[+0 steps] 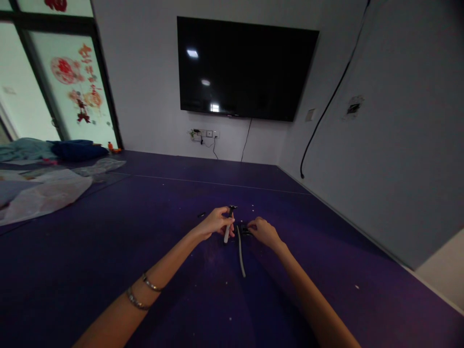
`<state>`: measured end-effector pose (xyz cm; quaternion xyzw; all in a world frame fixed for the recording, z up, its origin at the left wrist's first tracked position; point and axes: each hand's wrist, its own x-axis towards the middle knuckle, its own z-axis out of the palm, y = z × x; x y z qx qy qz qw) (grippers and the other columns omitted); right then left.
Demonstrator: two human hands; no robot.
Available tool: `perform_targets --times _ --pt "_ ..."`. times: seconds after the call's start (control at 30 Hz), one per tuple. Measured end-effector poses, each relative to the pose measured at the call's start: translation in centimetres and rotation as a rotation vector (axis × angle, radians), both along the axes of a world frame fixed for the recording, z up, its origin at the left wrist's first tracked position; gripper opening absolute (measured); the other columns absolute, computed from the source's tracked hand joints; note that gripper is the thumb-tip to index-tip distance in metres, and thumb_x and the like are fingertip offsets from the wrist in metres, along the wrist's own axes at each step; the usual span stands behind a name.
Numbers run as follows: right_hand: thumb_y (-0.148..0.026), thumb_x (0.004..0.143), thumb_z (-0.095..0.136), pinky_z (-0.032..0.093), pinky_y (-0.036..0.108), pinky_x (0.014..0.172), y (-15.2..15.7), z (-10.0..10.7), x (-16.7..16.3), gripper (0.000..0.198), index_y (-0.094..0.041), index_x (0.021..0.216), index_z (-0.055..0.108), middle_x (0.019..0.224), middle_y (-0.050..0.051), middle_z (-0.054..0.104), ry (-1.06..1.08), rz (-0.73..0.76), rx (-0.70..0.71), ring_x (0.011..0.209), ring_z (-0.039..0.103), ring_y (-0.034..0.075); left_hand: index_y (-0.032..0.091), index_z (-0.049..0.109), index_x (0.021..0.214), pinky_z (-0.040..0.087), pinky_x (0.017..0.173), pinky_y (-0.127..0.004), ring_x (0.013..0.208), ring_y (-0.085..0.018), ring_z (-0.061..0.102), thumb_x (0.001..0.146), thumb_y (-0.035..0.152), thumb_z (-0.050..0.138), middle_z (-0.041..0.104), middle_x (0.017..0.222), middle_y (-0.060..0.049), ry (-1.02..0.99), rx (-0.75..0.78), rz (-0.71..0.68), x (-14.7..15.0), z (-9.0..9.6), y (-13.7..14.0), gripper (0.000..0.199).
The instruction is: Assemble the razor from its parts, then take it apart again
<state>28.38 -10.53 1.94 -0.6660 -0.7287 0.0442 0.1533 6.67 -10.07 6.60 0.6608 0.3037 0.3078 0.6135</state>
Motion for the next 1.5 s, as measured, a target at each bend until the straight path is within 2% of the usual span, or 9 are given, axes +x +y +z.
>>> perform_targets --times 0.33,0.6,0.73,0.87,0.97,1.13,1.3,1.4,1.5 --pt "-0.024 0.080 0.049 0.039 0.022 0.073 0.1 -0.6 -0.4 0.022 -0.024 0.092 0.067 0.098 0.004 0.058 0.008 0.053 -0.015 0.088 0.058 0.015 0.015 0.046 0.086 0.049 0.048 -0.026 0.056 -0.017 0.064 0.077 0.026 0.056 0.061 0.065 -0.003 0.021 0.001 0.010 0.1 -0.3 0.0 0.018" --pt "-0.021 0.077 0.051 0.041 0.023 0.071 0.4 -0.8 -0.1 0.017 -0.019 0.086 0.066 0.092 0.005 0.062 0.088 0.071 0.102 0.082 0.059 0.016 0.015 0.047 0.086 0.048 0.047 -0.025 0.053 -0.016 0.063 0.076 0.026 0.058 0.062 0.063 -0.003 0.043 -0.010 0.066 0.4 -0.3 -0.1 0.018" --pt "-0.018 0.075 0.050 0.044 0.025 0.069 0.6 0.5 -0.1 0.020 -0.017 0.085 0.067 0.080 0.005 0.066 0.301 0.134 0.140 0.074 0.060 0.016 0.015 0.046 0.084 0.047 0.044 -0.022 0.049 -0.015 0.062 0.074 0.026 0.061 0.062 0.065 -0.003 0.050 0.009 0.125 0.6 -0.2 -0.2 0.021" --pt "-0.017 0.072 0.051 0.048 0.025 0.056 0.4 1.9 -0.5 0.024 -0.016 0.088 0.069 0.079 0.005 0.068 0.600 0.196 0.155 0.065 0.061 0.016 0.015 0.045 0.083 0.046 0.041 -0.022 0.047 -0.013 0.062 0.075 0.022 0.060 0.063 0.072 -0.004 0.064 0.035 0.197 0.8 -0.2 -0.1 0.019" --pt "-0.016 0.070 0.053 0.049 0.024 0.050 0.2 2.8 -0.7 0.025 -0.015 0.088 0.070 0.079 0.004 0.068 0.717 0.192 0.139 0.059 0.061 0.014 0.016 0.043 0.081 0.044 0.040 -0.020 0.049 -0.014 0.062 0.076 0.021 0.058 0.058 0.064 0.000 0.082 0.086 0.240 1.0 -0.4 0.0 0.016" --pt "-0.012 0.069 0.055 0.050 0.025 0.051 0.0 3.6 -0.7 0.025 -0.014 0.088 0.070 0.076 0.004 0.069 0.760 0.146 0.136 0.048 0.059 0.011 0.017 0.043 0.078 0.041 0.043 -0.019 0.049 -0.013 0.061 0.074 0.026 0.060 0.056 0.060 0.003 0.094 0.240 0.296 1.3 -1.1 0.2 0.019" --pt "-0.013 0.066 0.058 0.051 0.024 0.051 -0.3 4.3 -1.2 0.021 -0.014 0.084 0.070 0.077 0.004 0.068 0.887 0.132 0.171 0.058 0.063 0.014 0.019 0.044 0.077 0.042 0.050 -0.021 0.052 -0.013 0.059 0.071 0.028 0.063 0.057 0.058 0.004 0.096 0.430 0.363 1.8 -1.7 -0.5 0.023" --pt "-0.015 0.064 0.059 0.052 0.025 0.052 -0.7 4.8 -1.7 0.019 -0.014 0.081 0.068 0.078 0.004 0.067 0.997 0.178 0.185 0.068 0.064 0.017 0.018 0.049 0.077 0.040 0.050 -0.021 0.051 -0.013 0.058 0.071 0.029 0.063 0.058 0.055 0.003 0.142 0.506 0.402 2.2 -1.9 -1.2 0.019" --pt "-0.019 0.064 0.061 0.053 0.025 0.054 -1.1 5.6 -2.2 0.017 -0.014 0.079 0.067 0.074 0.004 0.067 1.059 0.243 0.168 0.069 0.065 0.017 0.016 0.055 0.075 0.037 0.048 -0.020 0.050 -0.012 0.055 0.072 0.032 0.062 0.059 0.056 0.002 0.146 0.594 0.434 2.6 -2.2 -1.8 0.017"
